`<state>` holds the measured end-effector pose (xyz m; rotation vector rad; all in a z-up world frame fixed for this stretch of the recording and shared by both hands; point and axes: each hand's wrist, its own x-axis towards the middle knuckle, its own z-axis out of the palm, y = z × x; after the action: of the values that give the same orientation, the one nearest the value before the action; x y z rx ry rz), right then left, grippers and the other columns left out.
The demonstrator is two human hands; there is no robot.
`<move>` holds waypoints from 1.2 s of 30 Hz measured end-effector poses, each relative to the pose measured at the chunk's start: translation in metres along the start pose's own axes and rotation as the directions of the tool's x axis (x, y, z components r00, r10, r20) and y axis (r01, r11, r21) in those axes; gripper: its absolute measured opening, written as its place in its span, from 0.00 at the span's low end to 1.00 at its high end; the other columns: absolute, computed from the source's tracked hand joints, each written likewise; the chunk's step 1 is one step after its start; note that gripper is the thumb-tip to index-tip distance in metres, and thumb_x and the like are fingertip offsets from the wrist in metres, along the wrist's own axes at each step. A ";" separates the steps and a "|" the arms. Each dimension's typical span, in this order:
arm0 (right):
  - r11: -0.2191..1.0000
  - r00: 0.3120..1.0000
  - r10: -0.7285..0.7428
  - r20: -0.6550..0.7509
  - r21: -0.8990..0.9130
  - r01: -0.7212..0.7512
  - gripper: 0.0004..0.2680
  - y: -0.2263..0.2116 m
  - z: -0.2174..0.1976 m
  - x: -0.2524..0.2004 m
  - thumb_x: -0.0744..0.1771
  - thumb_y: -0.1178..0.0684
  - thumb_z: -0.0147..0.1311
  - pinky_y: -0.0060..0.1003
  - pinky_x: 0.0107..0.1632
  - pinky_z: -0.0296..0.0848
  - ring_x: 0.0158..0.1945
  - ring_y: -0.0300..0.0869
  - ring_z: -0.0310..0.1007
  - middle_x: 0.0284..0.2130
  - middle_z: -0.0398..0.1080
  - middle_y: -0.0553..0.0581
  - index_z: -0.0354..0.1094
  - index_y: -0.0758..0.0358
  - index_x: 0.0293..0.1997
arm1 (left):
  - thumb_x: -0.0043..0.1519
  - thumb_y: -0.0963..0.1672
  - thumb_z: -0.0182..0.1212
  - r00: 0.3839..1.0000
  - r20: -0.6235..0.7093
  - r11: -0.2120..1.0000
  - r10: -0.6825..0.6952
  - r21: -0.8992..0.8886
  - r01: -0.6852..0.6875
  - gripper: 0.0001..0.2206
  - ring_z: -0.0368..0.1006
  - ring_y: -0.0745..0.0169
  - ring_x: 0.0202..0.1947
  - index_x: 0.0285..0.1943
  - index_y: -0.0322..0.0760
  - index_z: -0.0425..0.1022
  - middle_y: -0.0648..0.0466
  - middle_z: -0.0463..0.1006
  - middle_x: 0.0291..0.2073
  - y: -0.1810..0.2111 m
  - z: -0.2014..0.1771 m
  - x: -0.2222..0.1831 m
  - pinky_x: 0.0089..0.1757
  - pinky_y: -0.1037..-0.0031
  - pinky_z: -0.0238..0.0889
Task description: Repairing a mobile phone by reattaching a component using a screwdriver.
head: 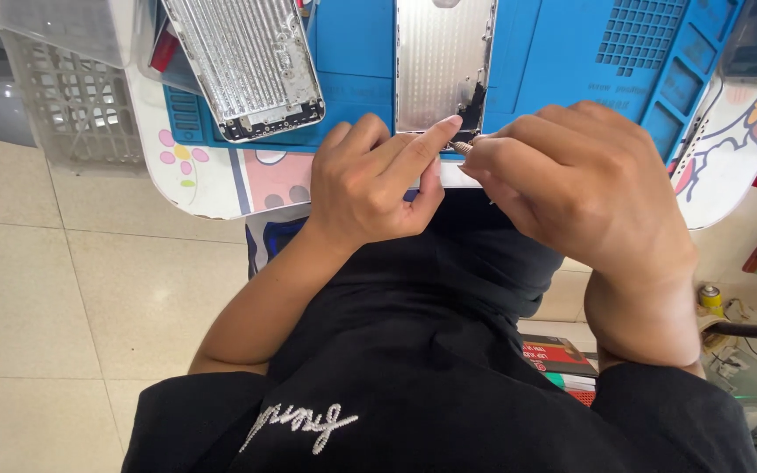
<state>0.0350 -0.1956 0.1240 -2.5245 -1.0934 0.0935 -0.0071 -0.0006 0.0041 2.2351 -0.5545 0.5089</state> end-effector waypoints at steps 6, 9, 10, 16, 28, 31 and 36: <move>0.973 0.997 0.034 0.067 -0.229 -0.017 0.09 -0.012 -0.006 0.015 0.63 0.53 0.67 0.36 0.31 0.67 0.28 0.42 0.72 0.23 0.70 0.49 0.67 0.61 0.28 | 0.58 0.40 0.66 1.000 0.016 1.000 0.014 0.006 -0.014 0.18 0.60 0.67 0.25 0.58 0.41 0.81 0.64 0.77 0.24 -0.002 0.003 -0.001 0.30 0.73 0.50; 0.951 0.986 0.106 0.126 -0.302 -0.063 0.12 -0.013 -0.005 0.011 0.64 0.49 0.67 0.36 0.30 0.67 0.27 0.41 0.73 0.20 0.69 0.48 0.66 0.58 0.27 | 0.58 0.40 0.65 1.000 0.010 1.000 0.006 0.005 -0.006 0.19 0.60 0.66 0.26 0.60 0.41 0.80 0.64 0.77 0.25 -0.001 0.003 -0.001 0.31 0.73 0.50; 0.952 0.986 0.104 0.127 -0.300 -0.062 0.12 -0.013 -0.006 0.013 0.64 0.49 0.67 0.36 0.30 0.67 0.27 0.41 0.73 0.20 0.69 0.48 0.66 0.58 0.27 | 0.58 0.40 0.65 1.000 0.011 1.000 0.004 0.006 -0.004 0.19 0.60 0.66 0.26 0.60 0.41 0.80 0.64 0.77 0.25 -0.002 0.003 -0.001 0.31 0.73 0.50; 0.962 0.979 0.113 0.172 -0.265 -0.064 0.09 -0.014 -0.007 0.012 0.65 0.54 0.64 0.36 0.27 0.65 0.22 0.40 0.71 0.15 0.67 0.47 0.66 0.57 0.26 | 0.58 0.40 0.66 1.000 0.024 1.000 0.012 0.023 -0.013 0.19 0.60 0.67 0.25 0.60 0.41 0.80 0.63 0.74 0.23 -0.002 0.004 -0.002 0.31 0.72 0.50; 0.958 0.978 0.156 0.136 -0.262 -0.117 0.09 -0.014 -0.008 0.016 0.63 0.49 0.65 0.36 0.22 0.63 0.17 0.44 0.68 0.14 0.67 0.49 0.73 0.62 0.38 | 0.58 0.39 0.67 1.000 0.021 1.000 0.011 0.015 -0.012 0.19 0.60 0.67 0.25 0.60 0.41 0.80 0.64 0.76 0.25 -0.002 0.005 -0.002 0.30 0.72 0.49; 0.922 0.958 0.239 0.160 -0.345 -0.172 0.12 -0.011 -0.005 0.011 0.66 0.45 0.66 0.35 0.23 0.63 0.18 0.42 0.68 0.14 0.66 0.48 0.67 0.58 0.29 | 0.57 0.40 0.67 0.999 0.035 1.000 0.007 0.014 -0.008 0.19 0.61 0.67 0.25 0.59 0.41 0.81 0.63 0.75 0.23 -0.002 0.004 -0.001 0.30 0.72 0.49; 0.939 0.963 0.227 0.144 -0.293 -0.178 0.10 -0.010 -0.006 0.010 0.66 0.47 0.65 0.36 0.21 0.61 0.18 0.43 0.69 0.15 0.68 0.49 0.69 0.59 0.30 | 0.57 0.39 0.67 1.000 0.018 1.000 0.017 0.018 -0.017 0.19 0.61 0.67 0.25 0.59 0.40 0.81 0.63 0.76 0.24 -0.002 0.005 0.000 0.30 0.72 0.49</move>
<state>0.0364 -0.1844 0.1342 -2.9274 -0.9618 0.2381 -0.0055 -0.0032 0.0000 2.2560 -0.5808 0.5057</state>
